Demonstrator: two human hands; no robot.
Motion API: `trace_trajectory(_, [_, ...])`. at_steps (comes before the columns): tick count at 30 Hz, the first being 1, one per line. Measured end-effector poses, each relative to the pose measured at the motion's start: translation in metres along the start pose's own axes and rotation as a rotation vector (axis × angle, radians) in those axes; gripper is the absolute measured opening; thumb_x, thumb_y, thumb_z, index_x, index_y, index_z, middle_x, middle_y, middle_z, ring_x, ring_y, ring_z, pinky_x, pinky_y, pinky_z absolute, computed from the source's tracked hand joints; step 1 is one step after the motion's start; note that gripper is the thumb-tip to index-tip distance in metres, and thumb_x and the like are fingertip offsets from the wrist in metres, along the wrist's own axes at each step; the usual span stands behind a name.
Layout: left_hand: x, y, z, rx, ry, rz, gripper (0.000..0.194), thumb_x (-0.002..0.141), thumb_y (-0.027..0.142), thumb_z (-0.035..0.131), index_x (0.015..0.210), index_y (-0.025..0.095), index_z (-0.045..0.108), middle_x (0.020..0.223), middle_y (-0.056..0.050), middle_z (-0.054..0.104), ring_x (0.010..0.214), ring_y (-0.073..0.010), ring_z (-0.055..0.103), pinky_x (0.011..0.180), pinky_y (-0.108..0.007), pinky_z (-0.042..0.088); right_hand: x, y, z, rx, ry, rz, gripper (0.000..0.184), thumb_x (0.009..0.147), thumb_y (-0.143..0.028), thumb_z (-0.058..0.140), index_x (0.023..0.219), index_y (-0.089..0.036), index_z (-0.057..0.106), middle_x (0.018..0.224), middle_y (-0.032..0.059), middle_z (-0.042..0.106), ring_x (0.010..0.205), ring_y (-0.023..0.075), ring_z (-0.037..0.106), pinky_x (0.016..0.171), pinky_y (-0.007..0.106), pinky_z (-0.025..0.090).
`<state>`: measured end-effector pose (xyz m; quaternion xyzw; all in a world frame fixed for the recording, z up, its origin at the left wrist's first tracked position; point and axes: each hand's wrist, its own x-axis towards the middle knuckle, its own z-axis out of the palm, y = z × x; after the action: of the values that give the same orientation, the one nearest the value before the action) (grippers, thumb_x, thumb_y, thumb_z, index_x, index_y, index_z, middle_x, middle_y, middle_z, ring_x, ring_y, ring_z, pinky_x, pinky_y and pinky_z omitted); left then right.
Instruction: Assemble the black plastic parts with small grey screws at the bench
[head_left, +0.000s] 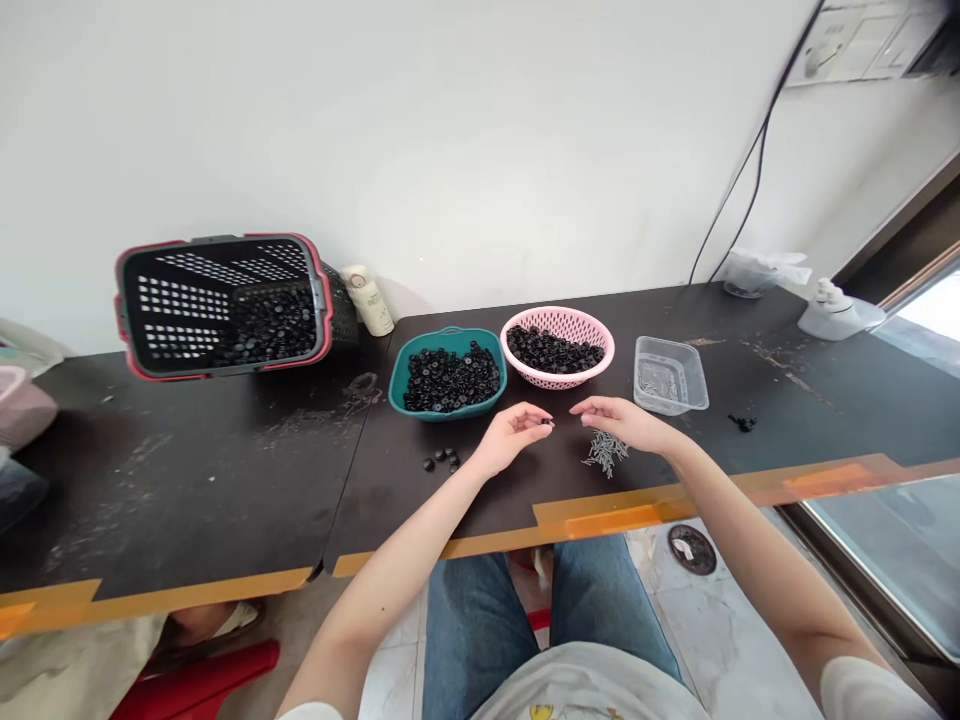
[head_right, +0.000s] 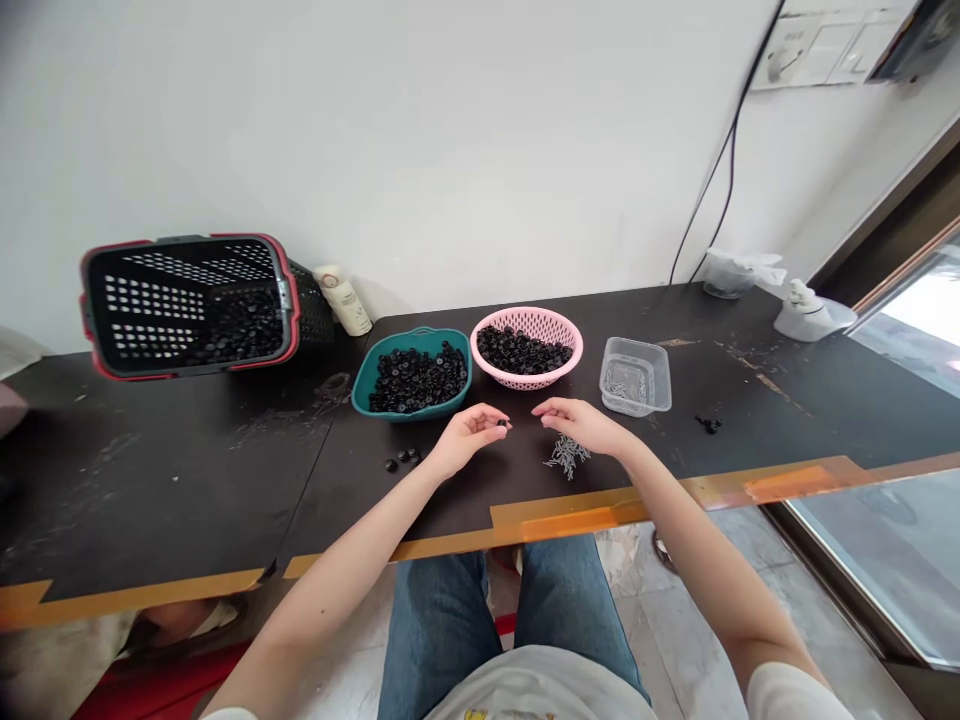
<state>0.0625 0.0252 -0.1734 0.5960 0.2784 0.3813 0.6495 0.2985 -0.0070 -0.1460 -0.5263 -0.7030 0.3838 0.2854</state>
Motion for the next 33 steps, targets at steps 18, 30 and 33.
trace_trajectory(18, [0.002,-0.003,-0.014,-0.289,0.192,-0.074,0.032,0.062,0.029,0.083,0.084,0.015,0.065,0.081,0.000,0.066,0.076,-0.0116,0.063,0.082,-0.032,0.052,0.052,-0.017,0.065,0.340,0.254,-0.360,0.018,0.084,-0.039,0.063,0.082,-0.022,0.068,0.088,0.0047,0.065,0.084,0.0195,0.061,0.080,0.036,0.051])
trace_trajectory(30, [-0.003,-0.006,-0.010,-0.292,0.193,-0.164,0.029,0.068,0.036,0.078,0.083,0.014,0.067,0.084,-0.004,0.069,0.076,-0.0121,0.064,0.073,-0.024,0.053,0.043,-0.022,0.063,0.106,0.299,-0.445,0.014,0.088,-0.031,0.059,0.087,-0.023,0.070,0.093,0.0068,0.065,0.089,0.0213,0.062,0.084,0.040,0.050])
trace_trajectory(33, [-0.004,-0.009,-0.009,-0.358,0.174,-0.213,0.030,0.069,0.039,0.078,0.081,0.013,0.066,0.081,-0.003,0.067,0.068,-0.0080,0.061,0.068,-0.021,0.052,0.046,-0.019,0.063,0.309,0.197,-0.354,0.015,0.084,-0.035,0.064,0.084,-0.022,0.071,0.096,0.0062,0.065,0.088,0.0199,0.063,0.082,0.037,0.052])
